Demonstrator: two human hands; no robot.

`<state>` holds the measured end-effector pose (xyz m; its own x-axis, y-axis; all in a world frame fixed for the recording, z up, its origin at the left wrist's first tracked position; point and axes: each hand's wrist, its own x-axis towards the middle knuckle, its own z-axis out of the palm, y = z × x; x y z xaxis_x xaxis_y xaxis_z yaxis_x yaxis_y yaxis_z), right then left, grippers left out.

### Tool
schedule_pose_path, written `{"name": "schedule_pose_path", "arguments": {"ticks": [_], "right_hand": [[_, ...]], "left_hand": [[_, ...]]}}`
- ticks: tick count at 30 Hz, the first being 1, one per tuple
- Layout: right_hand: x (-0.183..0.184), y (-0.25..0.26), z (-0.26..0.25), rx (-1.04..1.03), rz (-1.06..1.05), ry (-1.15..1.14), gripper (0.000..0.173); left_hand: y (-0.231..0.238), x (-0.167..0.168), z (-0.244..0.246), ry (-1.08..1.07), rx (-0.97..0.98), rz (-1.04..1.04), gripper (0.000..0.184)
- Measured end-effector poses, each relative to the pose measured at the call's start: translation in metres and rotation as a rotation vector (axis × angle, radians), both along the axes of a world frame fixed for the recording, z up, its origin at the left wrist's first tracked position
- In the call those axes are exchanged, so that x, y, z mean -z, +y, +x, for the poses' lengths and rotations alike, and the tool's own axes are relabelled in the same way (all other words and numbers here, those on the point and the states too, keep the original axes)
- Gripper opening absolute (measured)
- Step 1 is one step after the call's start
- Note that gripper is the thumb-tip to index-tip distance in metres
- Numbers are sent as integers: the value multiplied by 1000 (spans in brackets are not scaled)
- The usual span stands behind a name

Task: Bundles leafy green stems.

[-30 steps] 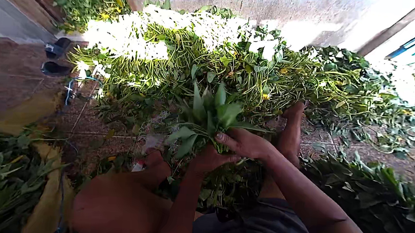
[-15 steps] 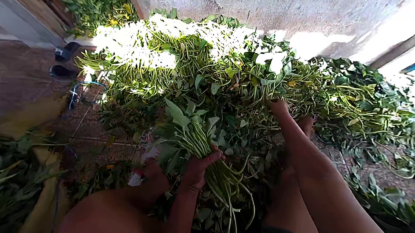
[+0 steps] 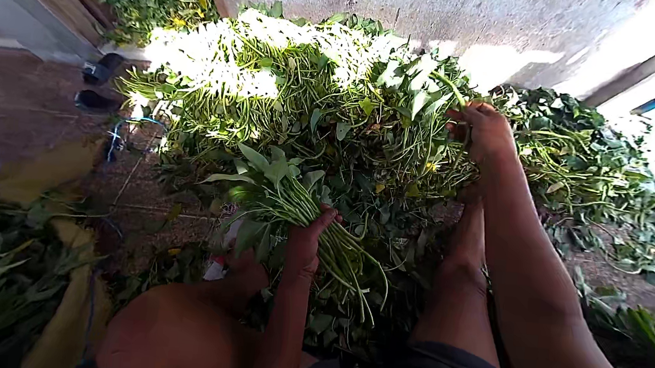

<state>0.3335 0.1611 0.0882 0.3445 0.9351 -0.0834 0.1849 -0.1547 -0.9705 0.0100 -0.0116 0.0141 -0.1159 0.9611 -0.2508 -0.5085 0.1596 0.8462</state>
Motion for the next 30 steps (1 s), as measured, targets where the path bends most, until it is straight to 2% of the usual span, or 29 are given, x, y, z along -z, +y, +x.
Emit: {"name": "schedule_pose_path", "arguments": {"ticks": [2, 6, 9, 14, 17, 19, 21, 26, 30], "right_hand": [[32, -40, -26, -133, -21, 256, 30], [100, -123, -79, -205, -104, 366, 43], [138, -168, -107, -213, -139, 508, 41], [163, -224, -126, -251, -192, 915, 38], [170, -232, -124, -302, -186, 1246, 31], [171, -228, -120, -364, -182, 1338, 27], [167, -224, -118, -418, -186, 1172, 26], [150, -217, -130, -254, -242, 385, 31], [150, -221, -136, -240, -136, 103, 39]], "left_hand": [[0, 2, -5, 36, -63, -39, 8], [-4, 6, -12, 93, -110, -82, 12], [-8, 8, -13, 116, -86, -52, 14], [-12, 6, -9, 154, -55, -100, 16], [-14, 5, -9, 171, -44, -147, 16], [-13, 6, -9, 185, -39, -171, 17], [-14, 8, -8, 200, -36, -182, 20], [-13, 7, -6, 256, -22, -226, 20], [-13, 11, -3, 298, 1, -248, 18]]}}
